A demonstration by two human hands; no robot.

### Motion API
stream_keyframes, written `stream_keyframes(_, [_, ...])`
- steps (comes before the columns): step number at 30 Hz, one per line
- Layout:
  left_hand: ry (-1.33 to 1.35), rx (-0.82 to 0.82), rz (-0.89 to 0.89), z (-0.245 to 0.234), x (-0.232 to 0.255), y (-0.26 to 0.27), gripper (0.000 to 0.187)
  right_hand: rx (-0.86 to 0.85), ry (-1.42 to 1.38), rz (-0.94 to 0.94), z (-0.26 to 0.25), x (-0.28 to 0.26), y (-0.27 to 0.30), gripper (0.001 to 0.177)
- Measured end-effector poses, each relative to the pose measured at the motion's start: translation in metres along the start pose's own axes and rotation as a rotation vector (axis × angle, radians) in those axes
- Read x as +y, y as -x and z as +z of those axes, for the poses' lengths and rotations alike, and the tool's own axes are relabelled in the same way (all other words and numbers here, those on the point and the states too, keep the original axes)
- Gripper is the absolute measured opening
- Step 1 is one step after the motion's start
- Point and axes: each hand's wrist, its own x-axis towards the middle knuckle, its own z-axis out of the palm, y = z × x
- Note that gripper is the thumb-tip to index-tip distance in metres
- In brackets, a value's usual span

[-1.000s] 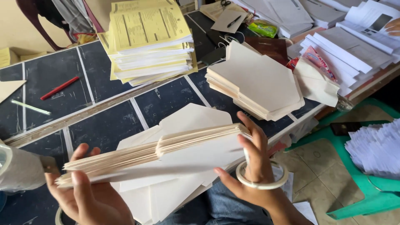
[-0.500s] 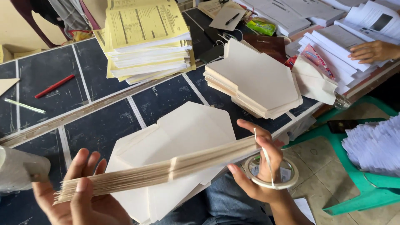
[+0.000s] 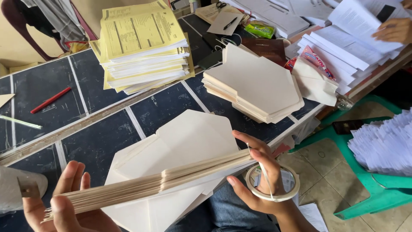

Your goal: The person sits on a chair and applies adhesive tape to the edges of a stack of white paper sheets. They smooth the tape down with their fingers and occasionally lift the stack to check alignment.

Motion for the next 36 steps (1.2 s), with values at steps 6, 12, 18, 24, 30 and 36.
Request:
stream_keyframes(6, [0.199, 0.197, -0.208, -0.008, -0.007, -0.015, 0.075, -0.031, -0.023, -0.064, -0.001, -0.003, 0.005, 0.078])
stream_keyframes(12, [0.191, 0.048, -0.045, -0.027, -0.048, -0.018, 0.066, 0.017, -0.017, 0.019, 0.000, -0.001, -0.001, 0.073])
stream_keyframes(18, [0.190, 0.116, -0.180, 0.005, -0.016, -0.009, 0.091, -0.031, -0.113, 0.143, -0.007, -0.004, 0.001, 0.073])
stream_keyframes(24, [0.419, 0.128, -0.087, 0.010, -0.004, 0.002, 0.070, 0.013, -0.182, 0.179, -0.004, 0.008, 0.007, 0.080])
stream_keyframes(30, [0.446, -0.030, -0.067, 0.007, 0.003, -0.003, 0.066, 0.068, -0.172, 0.274, -0.001, 0.007, 0.009, 0.076])
stream_keyframes(36, [-0.258, -0.085, 0.604, 0.006, 0.013, 0.002, 0.072, 0.119, -0.098, 0.303, 0.002, 0.005, 0.015, 0.073])
